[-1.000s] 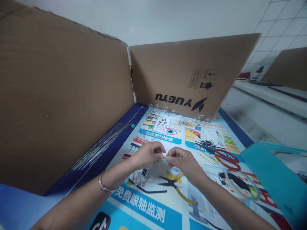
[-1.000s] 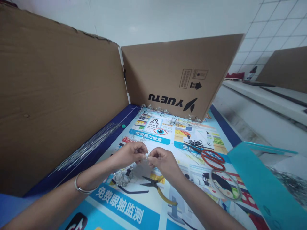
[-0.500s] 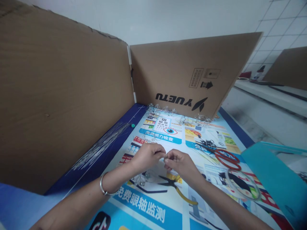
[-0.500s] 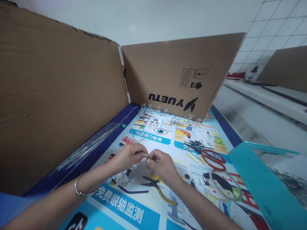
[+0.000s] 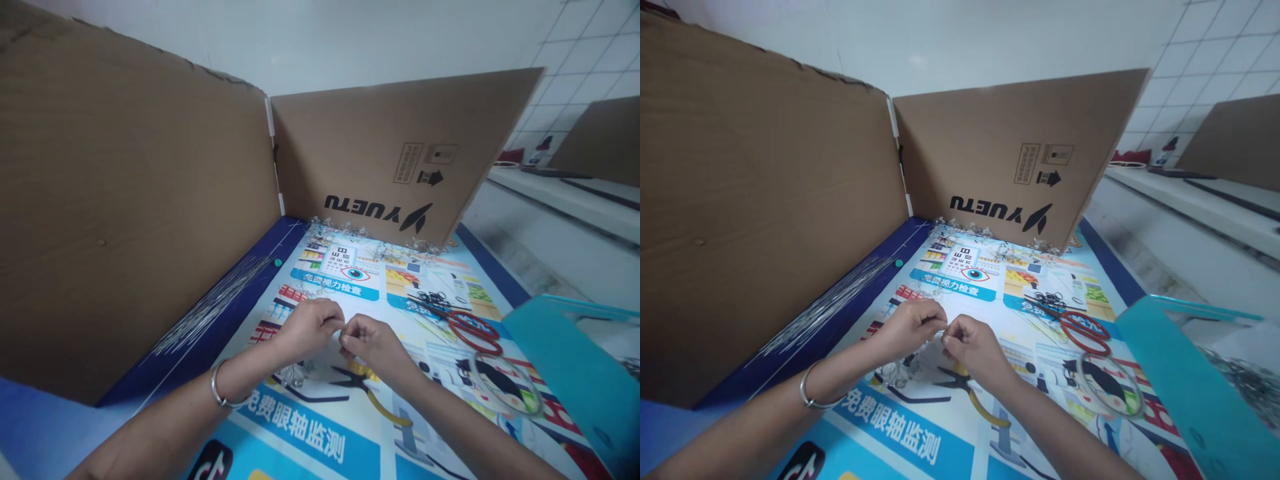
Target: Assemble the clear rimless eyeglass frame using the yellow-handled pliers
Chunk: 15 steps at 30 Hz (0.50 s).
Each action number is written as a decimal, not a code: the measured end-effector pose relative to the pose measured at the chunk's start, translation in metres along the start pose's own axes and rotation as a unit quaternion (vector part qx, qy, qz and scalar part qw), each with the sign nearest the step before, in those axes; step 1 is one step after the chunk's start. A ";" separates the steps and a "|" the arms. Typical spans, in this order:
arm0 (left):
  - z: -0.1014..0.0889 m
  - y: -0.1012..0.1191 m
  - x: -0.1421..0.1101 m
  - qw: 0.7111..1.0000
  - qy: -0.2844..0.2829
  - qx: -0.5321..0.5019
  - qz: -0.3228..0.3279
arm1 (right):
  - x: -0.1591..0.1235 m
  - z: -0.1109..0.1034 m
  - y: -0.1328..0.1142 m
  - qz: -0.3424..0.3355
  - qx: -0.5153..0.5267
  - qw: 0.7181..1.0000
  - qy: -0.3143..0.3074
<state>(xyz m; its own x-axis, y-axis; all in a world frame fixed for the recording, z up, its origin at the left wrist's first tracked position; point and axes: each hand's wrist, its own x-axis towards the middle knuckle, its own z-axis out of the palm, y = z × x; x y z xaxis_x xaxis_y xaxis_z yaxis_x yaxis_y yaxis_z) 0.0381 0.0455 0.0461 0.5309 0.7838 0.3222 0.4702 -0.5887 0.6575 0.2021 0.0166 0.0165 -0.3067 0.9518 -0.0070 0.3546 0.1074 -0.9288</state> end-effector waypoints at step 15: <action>-0.022 -0.017 0.008 0.990 0.007 -0.108 -0.094 | -0.069 -0.007 0.020 -0.136 -0.565 0.813 -0.044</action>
<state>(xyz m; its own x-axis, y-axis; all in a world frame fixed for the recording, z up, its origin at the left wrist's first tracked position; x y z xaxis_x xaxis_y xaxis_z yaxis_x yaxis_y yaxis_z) 0.0190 0.0658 0.0528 0.4369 0.8796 0.1883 0.3980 -0.3768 0.8365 0.2363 -0.0450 0.0010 -0.5545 0.8293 0.0686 0.8321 0.5537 0.0321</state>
